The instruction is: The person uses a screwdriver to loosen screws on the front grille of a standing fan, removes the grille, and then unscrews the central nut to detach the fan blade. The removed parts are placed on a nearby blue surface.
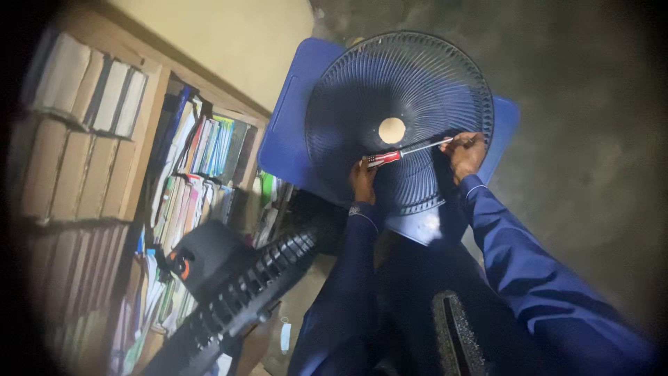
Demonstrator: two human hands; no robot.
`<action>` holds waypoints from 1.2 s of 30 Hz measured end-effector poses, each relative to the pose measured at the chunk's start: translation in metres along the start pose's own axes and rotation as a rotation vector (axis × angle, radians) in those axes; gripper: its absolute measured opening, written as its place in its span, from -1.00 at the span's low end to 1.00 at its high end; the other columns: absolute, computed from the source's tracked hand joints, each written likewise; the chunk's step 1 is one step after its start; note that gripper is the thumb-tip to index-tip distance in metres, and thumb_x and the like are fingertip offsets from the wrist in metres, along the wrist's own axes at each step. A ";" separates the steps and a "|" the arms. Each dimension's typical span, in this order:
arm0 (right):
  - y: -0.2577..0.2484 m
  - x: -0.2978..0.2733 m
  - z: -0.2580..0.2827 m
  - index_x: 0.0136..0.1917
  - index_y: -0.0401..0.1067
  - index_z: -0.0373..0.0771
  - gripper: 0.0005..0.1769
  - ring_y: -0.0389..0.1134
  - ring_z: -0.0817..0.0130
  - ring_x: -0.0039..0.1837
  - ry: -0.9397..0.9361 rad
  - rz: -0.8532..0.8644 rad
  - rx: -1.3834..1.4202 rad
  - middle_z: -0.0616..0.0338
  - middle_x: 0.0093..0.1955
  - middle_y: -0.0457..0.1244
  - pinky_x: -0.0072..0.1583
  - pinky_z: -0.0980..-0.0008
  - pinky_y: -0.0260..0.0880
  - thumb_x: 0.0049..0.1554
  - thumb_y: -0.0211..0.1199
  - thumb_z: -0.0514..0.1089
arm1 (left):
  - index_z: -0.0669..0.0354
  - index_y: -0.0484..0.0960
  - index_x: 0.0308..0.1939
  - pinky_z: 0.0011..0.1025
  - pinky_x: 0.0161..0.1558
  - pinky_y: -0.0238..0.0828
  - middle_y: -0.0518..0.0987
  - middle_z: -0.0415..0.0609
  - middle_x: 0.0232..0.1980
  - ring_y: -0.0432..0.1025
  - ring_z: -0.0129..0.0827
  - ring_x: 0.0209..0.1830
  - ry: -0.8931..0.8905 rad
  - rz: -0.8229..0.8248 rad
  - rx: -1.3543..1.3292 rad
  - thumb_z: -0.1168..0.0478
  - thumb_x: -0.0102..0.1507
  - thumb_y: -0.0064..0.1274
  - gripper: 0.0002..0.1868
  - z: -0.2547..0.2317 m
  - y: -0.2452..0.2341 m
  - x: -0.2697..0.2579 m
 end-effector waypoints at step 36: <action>0.031 -0.053 0.015 0.47 0.22 -0.33 -0.30 0.41 0.19 0.17 0.318 0.468 -0.634 -0.03 0.30 0.29 0.23 0.22 0.43 0.33 -0.03 0.25 | 0.27 0.30 0.47 -0.22 0.31 0.34 0.42 0.12 0.40 0.41 -0.19 0.31 0.007 0.124 -0.171 -0.06 0.42 -0.18 -0.36 -0.011 0.007 -0.026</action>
Point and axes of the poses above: each hand's wrist, its own x-axis towards the middle knuckle, its own y-axis out of the palm, z = x × y, the point moved 3 cm from there along x, towards the middle knuckle
